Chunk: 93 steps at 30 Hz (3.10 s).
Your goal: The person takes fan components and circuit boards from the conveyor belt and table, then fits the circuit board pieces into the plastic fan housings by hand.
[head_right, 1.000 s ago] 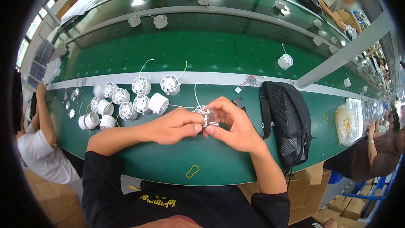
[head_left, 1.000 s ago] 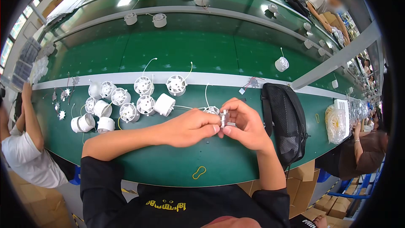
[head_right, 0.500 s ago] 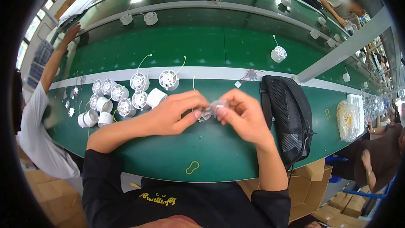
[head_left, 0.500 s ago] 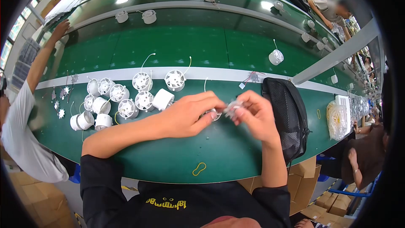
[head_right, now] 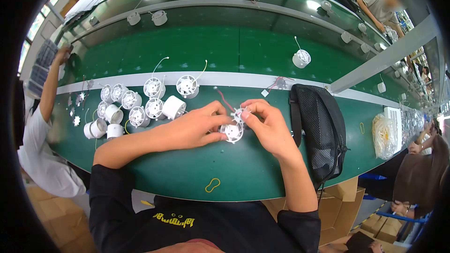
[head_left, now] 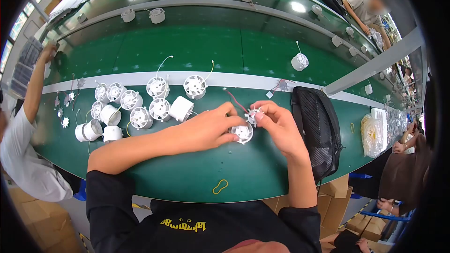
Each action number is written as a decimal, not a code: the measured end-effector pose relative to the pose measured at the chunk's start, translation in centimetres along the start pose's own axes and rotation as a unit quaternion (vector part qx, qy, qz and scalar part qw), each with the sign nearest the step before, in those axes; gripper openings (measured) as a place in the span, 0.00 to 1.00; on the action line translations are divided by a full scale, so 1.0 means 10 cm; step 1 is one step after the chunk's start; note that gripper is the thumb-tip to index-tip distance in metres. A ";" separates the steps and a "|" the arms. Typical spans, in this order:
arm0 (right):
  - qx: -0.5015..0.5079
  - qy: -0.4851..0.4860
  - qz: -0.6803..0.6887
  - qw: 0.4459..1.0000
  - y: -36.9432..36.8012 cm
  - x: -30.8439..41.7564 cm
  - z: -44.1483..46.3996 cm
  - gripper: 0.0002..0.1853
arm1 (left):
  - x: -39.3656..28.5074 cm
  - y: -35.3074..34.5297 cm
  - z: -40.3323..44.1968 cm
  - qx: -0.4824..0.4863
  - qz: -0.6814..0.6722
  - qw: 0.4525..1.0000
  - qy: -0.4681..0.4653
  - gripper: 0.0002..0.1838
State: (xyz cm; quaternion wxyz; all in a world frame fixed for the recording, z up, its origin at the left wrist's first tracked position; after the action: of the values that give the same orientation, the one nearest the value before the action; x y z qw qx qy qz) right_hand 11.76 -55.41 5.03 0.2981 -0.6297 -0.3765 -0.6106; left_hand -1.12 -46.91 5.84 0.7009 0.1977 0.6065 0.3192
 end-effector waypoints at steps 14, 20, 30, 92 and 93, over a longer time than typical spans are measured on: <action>0.069 0.033 -0.102 0.992 -0.18 -0.13 -0.02 0.05 | 0.00 0.11 -0.04 -0.152 0.054 0.986 -0.032 0.09; -0.100 0.083 -0.088 0.988 -0.11 -0.04 0.01 0.05 | -0.13 0.07 -0.04 -0.177 0.137 0.966 -0.132 0.11; -0.120 0.181 -0.169 0.961 -0.30 -0.04 -0.02 0.09 | -0.03 0.02 -0.08 -0.122 -0.006 0.992 -0.024 0.04; 0.087 0.021 -0.110 0.990 -0.26 -0.04 0.01 0.11 | 0.03 0.08 -0.10 -0.244 0.136 0.956 -0.085 0.11; 0.077 0.021 -0.106 0.991 -0.25 -0.02 0.02 0.13 | 0.00 0.12 -0.12 -0.262 0.138 0.952 -0.081 0.14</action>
State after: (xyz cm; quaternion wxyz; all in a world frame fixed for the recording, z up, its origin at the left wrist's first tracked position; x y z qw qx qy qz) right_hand 9.74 -53.92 4.57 0.2874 -0.5482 -0.4810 -0.6209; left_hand -2.54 -46.23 6.43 0.7236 0.1145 0.4099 0.5434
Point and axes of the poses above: each hand's wrist, its own z-axis towards the middle knuckle, its own y-axis out of the back of the hand, x = y × z, the point moved 9 cm from there along z, towards the middle knuckle, and after that the axes turned 8 degrees about -x, right-handed, at the moved point
